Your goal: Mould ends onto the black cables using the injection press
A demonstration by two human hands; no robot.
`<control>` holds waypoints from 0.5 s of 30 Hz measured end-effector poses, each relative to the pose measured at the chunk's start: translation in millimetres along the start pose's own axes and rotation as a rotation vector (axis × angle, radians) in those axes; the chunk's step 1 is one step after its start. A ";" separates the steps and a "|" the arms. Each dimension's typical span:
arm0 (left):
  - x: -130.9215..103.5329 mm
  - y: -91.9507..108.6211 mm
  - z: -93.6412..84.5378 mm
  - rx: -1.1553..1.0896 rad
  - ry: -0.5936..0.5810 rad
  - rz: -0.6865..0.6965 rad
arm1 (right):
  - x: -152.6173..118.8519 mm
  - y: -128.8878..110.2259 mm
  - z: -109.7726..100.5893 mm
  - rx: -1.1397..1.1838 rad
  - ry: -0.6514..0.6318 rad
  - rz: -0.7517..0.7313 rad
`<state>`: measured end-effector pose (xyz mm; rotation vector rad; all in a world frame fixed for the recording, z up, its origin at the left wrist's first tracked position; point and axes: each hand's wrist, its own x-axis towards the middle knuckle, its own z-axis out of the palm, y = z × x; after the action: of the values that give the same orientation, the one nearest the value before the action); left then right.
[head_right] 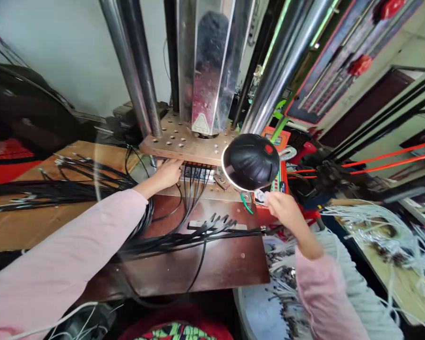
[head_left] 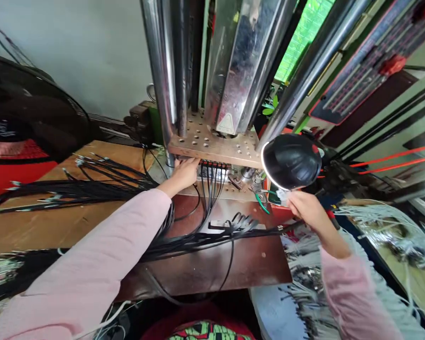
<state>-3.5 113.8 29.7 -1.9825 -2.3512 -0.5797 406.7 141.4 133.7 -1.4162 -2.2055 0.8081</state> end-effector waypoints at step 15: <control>7.2 6.6 -22.1 -0.155 -0.120 -0.081 | -107.7 44.8 -0.4 -0.384 -0.088 0.111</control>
<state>-3.5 115.1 53.8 -2.0470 -2.5400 -0.6851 481.6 57.7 102.4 -1.7213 -2.4637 0.5057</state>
